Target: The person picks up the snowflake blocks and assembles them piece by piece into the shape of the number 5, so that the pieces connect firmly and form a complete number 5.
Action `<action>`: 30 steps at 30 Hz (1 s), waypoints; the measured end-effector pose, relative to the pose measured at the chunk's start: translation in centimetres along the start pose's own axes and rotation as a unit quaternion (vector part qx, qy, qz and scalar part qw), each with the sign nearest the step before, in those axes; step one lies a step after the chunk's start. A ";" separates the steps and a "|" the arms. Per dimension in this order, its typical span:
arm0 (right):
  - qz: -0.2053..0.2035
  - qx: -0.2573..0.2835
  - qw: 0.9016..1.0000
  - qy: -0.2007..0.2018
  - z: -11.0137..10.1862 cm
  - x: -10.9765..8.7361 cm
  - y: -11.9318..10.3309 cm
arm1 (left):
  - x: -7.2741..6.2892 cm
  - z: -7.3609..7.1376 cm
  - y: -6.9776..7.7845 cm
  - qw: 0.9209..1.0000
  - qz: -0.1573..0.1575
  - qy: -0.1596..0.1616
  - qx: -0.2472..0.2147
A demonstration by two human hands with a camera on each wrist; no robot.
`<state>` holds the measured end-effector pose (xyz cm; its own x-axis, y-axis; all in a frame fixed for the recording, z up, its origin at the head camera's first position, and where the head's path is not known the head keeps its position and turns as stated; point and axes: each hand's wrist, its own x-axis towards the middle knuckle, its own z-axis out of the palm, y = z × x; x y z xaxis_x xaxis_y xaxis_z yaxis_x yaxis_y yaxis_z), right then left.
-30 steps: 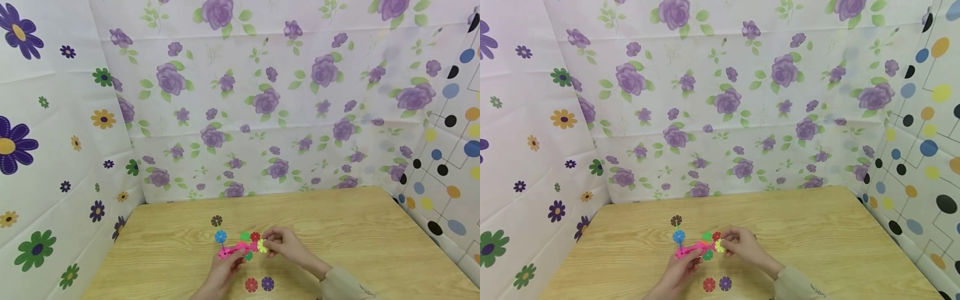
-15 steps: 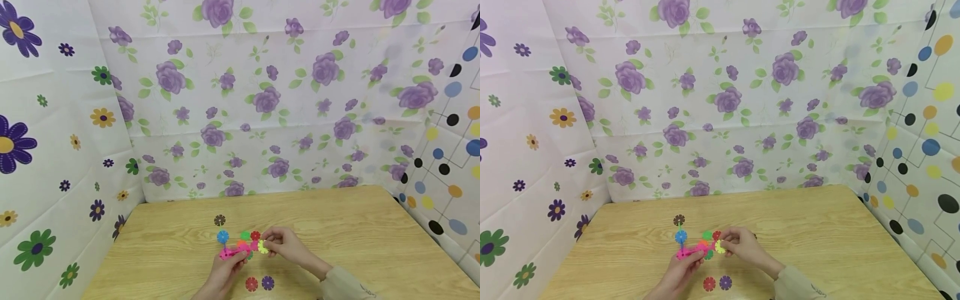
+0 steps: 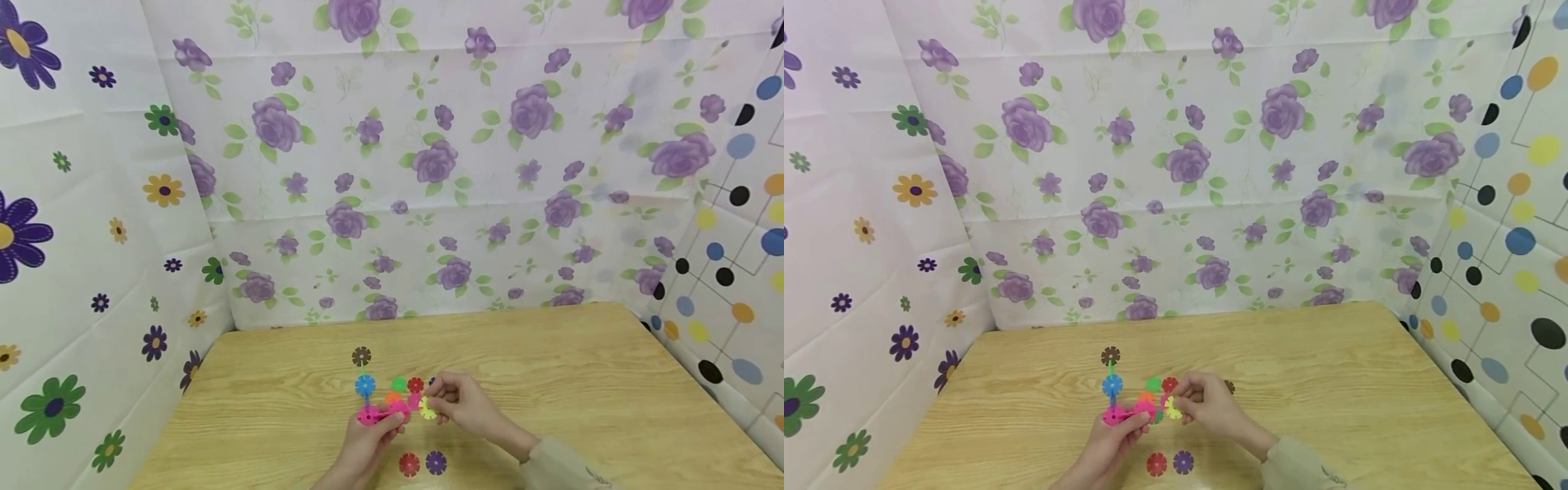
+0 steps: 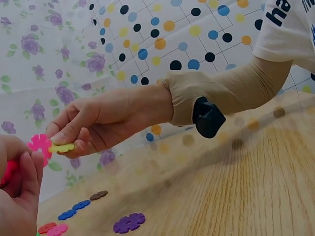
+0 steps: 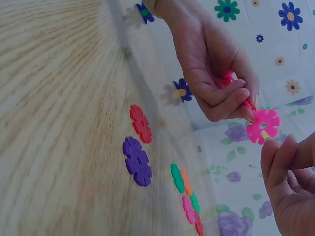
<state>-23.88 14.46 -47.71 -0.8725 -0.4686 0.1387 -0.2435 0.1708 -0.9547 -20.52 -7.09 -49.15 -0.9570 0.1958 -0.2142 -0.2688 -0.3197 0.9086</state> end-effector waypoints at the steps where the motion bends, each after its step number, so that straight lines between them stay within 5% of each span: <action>1: -0.005 0.000 1.000 -0.001 0.0 -0.1 -0.1 | 0.0 0.0 0.1 1.000 0.000 0.000 -0.001; 10: -0.055 0.010 0.998 0.000 0.5 -0.7 -1.1 | -0.3 0.3 1.1 1.000 0.012 -0.025 0.006; 30: -0.031 0.029 0.999 0.012 0.9 -0.8 -0.9 | -0.6 0.1 1.1 0.999 0.001 -0.038 0.013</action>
<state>-22.60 13.85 -47.25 -0.8669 -0.4549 0.2036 -0.2733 0.0921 -0.9575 -20.25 -7.49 -48.05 -0.9464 0.2645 -0.1854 -0.2625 -0.2956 0.9185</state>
